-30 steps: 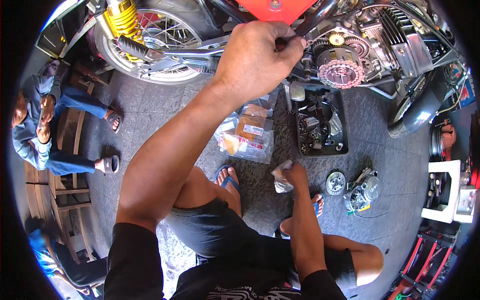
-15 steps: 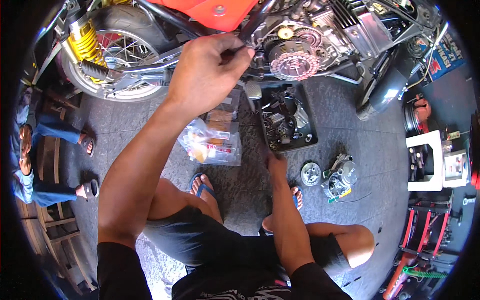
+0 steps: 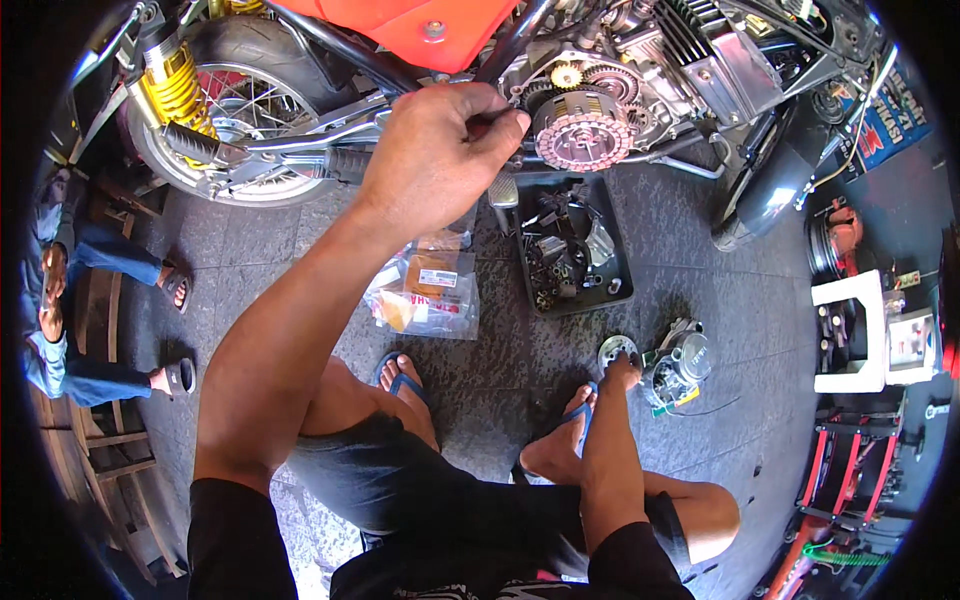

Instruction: The person replaces clutch plates in a motorcycle engine by removing old plates, unpacking new plates from plastic wrappers, and installing them into the clutch basket by hand.

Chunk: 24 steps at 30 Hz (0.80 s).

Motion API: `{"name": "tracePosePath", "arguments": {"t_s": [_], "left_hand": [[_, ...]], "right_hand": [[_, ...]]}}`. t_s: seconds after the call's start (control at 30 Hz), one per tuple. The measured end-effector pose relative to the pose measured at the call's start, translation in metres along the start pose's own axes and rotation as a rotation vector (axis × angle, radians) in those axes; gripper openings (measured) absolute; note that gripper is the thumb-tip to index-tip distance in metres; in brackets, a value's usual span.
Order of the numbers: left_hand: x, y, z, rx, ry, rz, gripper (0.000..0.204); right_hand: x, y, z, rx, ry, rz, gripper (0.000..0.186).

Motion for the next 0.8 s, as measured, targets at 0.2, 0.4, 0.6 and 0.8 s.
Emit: {"name": "tracePosePath", "arguments": {"t_s": [0.2,0.4,0.6,0.8], "left_hand": [[-0.001,-0.001,0.004,0.017,-0.057,-0.028,0.024],[0.0,-0.001,0.002,-0.002,-0.007,0.006,0.024],[0.003,0.008,0.001,0.034,-0.009,-0.026,0.025],[0.005,0.006,0.004,0.079,-0.029,-0.046,0.025]], "right_hand": [[0.034,-0.017,0.012,-0.063,-0.028,0.387,0.034],[0.118,0.004,0.115,0.045,-0.437,0.362,0.031],[0.168,0.059,0.259,0.526,-0.561,0.295,0.032],[0.185,0.122,0.33,0.828,-0.696,0.203,0.026]]}}
Point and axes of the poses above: each hand's wrist, its own z-axis away from the middle knuckle, its own y-axis out of the palm, x = y × z, the point moved 10 cm from there along -z, towards the middle knuckle, and after that the axes turned 1 degree about x, right-handed, at the moved point
